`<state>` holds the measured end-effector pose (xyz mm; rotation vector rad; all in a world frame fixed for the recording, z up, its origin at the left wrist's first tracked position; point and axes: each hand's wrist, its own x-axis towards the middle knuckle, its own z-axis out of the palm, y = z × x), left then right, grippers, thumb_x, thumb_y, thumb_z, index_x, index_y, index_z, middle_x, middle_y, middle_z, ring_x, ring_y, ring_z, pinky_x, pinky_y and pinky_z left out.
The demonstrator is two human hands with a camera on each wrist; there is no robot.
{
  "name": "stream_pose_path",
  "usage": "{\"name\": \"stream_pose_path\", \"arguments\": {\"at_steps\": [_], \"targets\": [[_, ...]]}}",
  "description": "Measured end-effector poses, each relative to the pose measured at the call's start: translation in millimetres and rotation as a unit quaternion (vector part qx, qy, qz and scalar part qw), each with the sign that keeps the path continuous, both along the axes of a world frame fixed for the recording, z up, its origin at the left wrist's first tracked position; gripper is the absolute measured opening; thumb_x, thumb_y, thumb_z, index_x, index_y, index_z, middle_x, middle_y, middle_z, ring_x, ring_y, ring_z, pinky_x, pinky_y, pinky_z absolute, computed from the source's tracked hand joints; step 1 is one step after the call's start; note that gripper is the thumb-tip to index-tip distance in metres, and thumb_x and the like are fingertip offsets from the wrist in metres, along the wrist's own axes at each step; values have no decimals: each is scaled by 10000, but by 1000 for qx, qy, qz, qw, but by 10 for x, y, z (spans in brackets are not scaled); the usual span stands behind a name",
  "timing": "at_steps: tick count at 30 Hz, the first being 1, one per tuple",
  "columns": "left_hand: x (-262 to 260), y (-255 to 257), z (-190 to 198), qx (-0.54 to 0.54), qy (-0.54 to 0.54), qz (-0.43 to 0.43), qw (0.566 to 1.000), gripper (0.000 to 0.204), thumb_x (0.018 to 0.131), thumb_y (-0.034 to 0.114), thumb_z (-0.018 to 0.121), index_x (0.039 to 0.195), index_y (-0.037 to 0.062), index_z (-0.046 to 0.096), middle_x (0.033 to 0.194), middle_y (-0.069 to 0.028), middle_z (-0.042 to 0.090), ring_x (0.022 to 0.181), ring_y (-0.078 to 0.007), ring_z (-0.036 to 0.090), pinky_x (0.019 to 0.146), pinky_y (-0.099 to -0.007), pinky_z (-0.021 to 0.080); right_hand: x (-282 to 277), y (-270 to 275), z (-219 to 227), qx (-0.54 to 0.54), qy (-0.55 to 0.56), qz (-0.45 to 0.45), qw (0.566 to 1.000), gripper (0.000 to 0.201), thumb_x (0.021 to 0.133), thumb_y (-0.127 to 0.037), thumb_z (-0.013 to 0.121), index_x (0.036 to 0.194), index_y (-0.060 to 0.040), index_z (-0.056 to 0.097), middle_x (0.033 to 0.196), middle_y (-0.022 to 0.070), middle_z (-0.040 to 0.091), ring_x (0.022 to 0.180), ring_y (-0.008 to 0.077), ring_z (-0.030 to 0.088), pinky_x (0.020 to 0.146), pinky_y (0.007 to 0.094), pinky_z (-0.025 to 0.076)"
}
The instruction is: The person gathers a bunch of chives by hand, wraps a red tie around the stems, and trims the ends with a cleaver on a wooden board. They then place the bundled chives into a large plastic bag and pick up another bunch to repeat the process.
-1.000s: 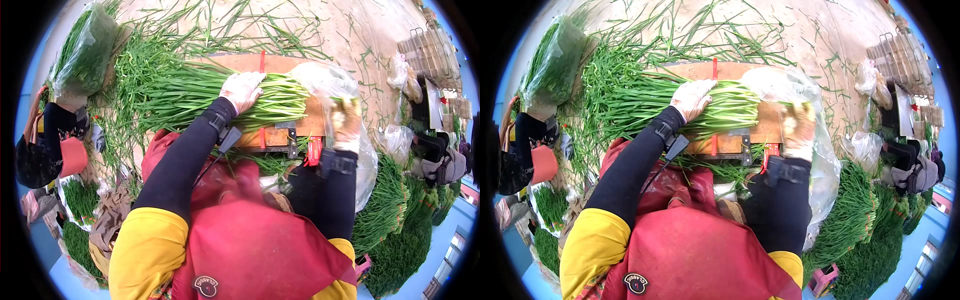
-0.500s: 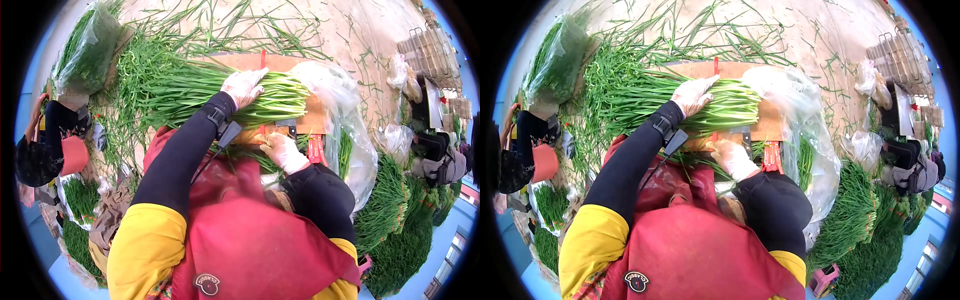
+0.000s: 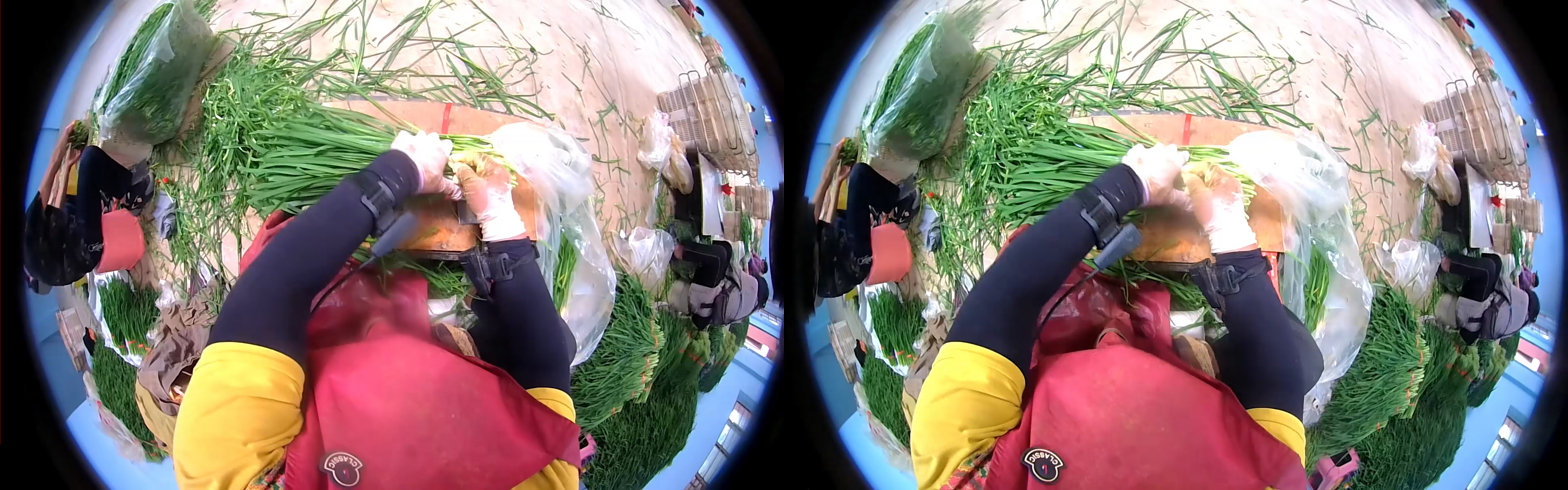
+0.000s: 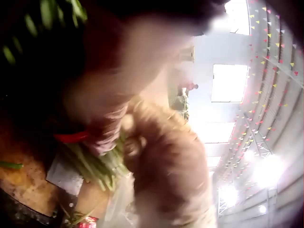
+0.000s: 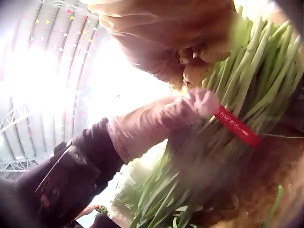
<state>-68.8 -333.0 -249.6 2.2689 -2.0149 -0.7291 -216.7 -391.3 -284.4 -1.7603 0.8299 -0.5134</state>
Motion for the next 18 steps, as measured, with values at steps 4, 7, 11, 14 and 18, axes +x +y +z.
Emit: {"name": "stream_pose_path", "arguments": {"at_steps": [4,7,11,14,18], "targets": [[-42,8,-273,-77,2,53,996,450,732,401,669,986,45,566,959,-165,609,939,-334,591,790,-450,471,141,-236,-100,29,62,9,998,170,812,-176,589,877,-34,657,780,126,665,730,243,620,691,326,475],[-47,8,-298,-83,17,55,995,441,738,413,656,965,47,564,936,-159,612,942,-335,588,793,-460,459,297,-351,146,43,54,8,998,207,796,-190,587,924,-39,650,850,179,658,787,347,617,728,375,485],[-76,58,-338,-109,-3,58,992,509,742,501,617,985,61,543,988,-144,577,979,-318,550,831,-463,426,574,-842,-264,-163,90,14,982,335,781,-187,583,1073,-21,589,1009,234,619,941,379,599,813,416,479],[-65,62,-374,-111,-2,53,992,522,750,516,595,1000,62,534,1000,-141,566,999,-314,537,842,-464,416,761,-857,-180,-178,287,52,940,357,791,-203,579,1101,-26,583,1010,232,622,961,359,600,835,394,472],[-63,73,-396,-138,-15,58,989,532,752,527,589,1004,61,533,1007,-134,563,1013,-311,528,850,-464,410,749,-856,-199,-90,160,68,981,256,818,-253,592,962,-46,637,953,190,643,908,325,618,781,368,477]]}}
